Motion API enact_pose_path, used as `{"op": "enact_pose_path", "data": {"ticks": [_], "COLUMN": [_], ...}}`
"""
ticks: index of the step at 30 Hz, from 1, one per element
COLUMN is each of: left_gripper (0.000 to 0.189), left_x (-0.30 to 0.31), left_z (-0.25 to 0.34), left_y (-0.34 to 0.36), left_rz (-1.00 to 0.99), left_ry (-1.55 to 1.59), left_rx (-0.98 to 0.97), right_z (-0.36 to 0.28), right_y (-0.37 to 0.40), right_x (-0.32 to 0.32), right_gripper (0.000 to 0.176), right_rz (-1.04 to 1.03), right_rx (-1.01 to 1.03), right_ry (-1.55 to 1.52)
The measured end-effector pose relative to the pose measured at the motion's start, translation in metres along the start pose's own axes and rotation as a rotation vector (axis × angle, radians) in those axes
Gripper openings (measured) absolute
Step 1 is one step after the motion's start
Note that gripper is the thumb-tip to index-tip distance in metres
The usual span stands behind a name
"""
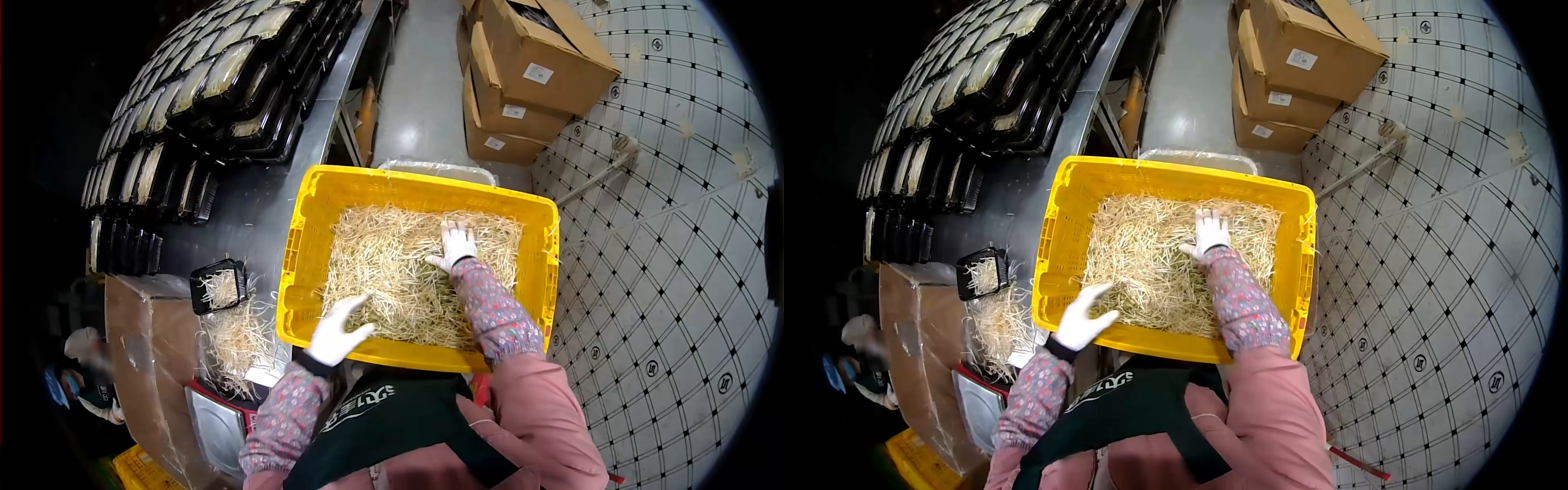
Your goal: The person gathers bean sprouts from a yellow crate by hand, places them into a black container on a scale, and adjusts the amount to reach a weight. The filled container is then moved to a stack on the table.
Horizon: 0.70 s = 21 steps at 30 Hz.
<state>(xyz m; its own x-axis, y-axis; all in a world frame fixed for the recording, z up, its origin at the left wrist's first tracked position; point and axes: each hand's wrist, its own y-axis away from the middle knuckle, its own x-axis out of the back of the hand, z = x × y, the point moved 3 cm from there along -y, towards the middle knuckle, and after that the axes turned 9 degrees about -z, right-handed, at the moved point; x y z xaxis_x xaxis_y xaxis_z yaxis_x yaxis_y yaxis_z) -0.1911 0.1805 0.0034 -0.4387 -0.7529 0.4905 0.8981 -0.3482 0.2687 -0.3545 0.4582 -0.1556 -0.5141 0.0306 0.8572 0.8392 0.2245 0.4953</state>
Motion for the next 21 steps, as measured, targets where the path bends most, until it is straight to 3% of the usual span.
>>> {"op": "enact_pose_path", "data": {"ticks": [4, 6, 8, 10, 12, 13, 14, 15, 16, 18, 20, 21], "left_gripper": [0.086, 0.106, 0.123, 0.108, 0.076, 0.044, 0.032, 0.026, 0.028, 0.036, 0.056, 0.073], "left_x": [-0.062, -0.071, -0.069, -0.068, -0.081, -0.084, -0.08, -0.068, -0.059, -0.03, -0.006, 0.008], "left_z": [-0.036, -0.037, -0.044, -0.061, -0.098, -0.104, -0.095, -0.075, -0.073, -0.072, -0.092, -0.083], "left_y": [-0.082, -0.114, -0.132, -0.127, -0.118, -0.106, -0.09, -0.075, -0.062, -0.052, -0.072, -0.091], "left_rz": [-0.433, -0.5, -0.471, -0.385, -0.383, -0.38, -0.456, -0.477, -0.546, -0.468, -0.414, -0.405], "left_ry": [-0.534, -0.81, -0.772, -0.64, -0.587, -0.598, -0.578, -0.567, -0.563, -0.427, -0.36, -0.377], "left_rx": [-0.026, 0.016, 0.23, 0.355, 0.322, 0.157, 0.202, 0.119, 0.164, 0.028, 0.127, 0.138], "right_z": [-0.003, 0.002, -0.012, -0.041, -0.072, -0.083, -0.093, -0.101, -0.107, -0.108, -0.108, -0.106], "right_y": [0.033, 0.037, 0.049, 0.052, 0.077, 0.08, 0.084, 0.089, 0.093, 0.091, 0.044, 0.012], "right_x": [-0.02, -0.012, 0.013, 0.006, -0.003, -0.021, -0.042, -0.055, -0.057, -0.023, -0.006, 0.003], "right_gripper": [0.094, 0.088, 0.09, 0.093, 0.093, 0.089, 0.08, 0.071, 0.062, 0.062, 0.066, 0.071], "right_rz": [0.101, 0.103, 0.108, 0.071, 0.024, -0.119, -0.178, -0.266, -0.274, -0.3, -0.199, -0.203], "right_rx": [0.128, 0.148, 0.148, 0.31, 0.415, 0.465, 0.535, 0.584, 0.657, 0.72, 0.732, 0.629], "right_ry": [-0.085, -0.126, -0.06, -0.106, -0.145, -0.233, -0.279, -0.296, -0.303, -0.384, -0.443, -0.36]}}
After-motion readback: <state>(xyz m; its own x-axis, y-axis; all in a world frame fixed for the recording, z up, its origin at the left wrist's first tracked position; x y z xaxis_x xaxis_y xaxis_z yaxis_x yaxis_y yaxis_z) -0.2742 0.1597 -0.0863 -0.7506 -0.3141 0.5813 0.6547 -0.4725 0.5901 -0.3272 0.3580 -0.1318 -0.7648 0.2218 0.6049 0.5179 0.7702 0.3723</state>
